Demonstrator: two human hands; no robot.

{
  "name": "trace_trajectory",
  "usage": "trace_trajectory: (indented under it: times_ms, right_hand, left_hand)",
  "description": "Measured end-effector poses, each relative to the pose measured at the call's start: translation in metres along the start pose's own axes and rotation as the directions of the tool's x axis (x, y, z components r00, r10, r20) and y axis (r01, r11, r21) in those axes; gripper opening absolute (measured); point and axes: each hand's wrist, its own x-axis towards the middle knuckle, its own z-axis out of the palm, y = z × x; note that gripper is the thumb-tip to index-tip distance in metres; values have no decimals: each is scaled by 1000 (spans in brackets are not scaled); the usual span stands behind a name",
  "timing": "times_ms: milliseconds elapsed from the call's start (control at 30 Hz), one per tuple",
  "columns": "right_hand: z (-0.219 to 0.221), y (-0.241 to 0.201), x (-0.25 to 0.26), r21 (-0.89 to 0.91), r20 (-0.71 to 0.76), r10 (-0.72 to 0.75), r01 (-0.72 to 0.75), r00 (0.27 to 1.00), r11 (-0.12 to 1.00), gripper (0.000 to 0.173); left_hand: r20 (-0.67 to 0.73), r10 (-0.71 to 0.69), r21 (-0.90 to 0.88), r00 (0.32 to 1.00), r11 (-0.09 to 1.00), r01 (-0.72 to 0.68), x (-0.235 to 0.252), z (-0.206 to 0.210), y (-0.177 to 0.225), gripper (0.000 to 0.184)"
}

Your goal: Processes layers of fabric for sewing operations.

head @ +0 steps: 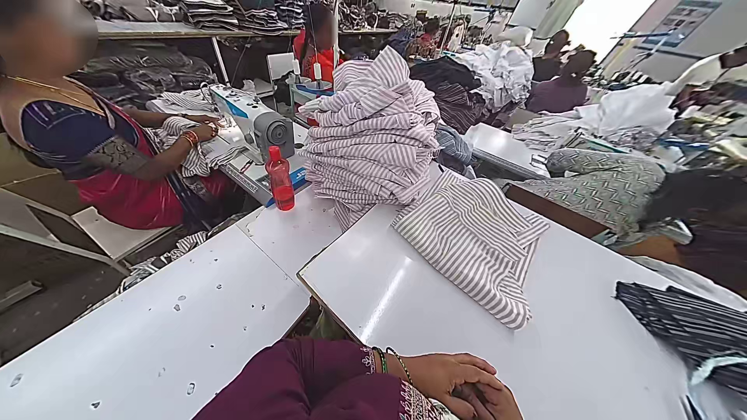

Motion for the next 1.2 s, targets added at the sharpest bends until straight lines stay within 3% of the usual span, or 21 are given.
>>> trace_trajectory:
  times_ms: [100, 200, 800, 1200]
  right_hand:
    - [-11, 42, 1, -163, 108, -127, 143, 986, 976, 28]
    - [-12, 53, 1, -192, 114, -142, 162, 983, 968, 30]
    - [-9, 53, 2, -166, 86, -183, 196, 979, 967, 31]
    - [-12, 36, 4, -141, 124, -109, 127, 986, 982, 30]
  left_hand:
    - [21, -8, -3, 1000, 1000, 8, 0, -1, 1, 50]
    - [20, -8, 7, 1000, 1000, 8, 0, -1, 1, 51]
    - [36, -10, -19, 999, 1000, 11, -1, -5, 2, 54]
    - [-7, 38, -37, 999, 999, -38, -1, -1, -6, 49]
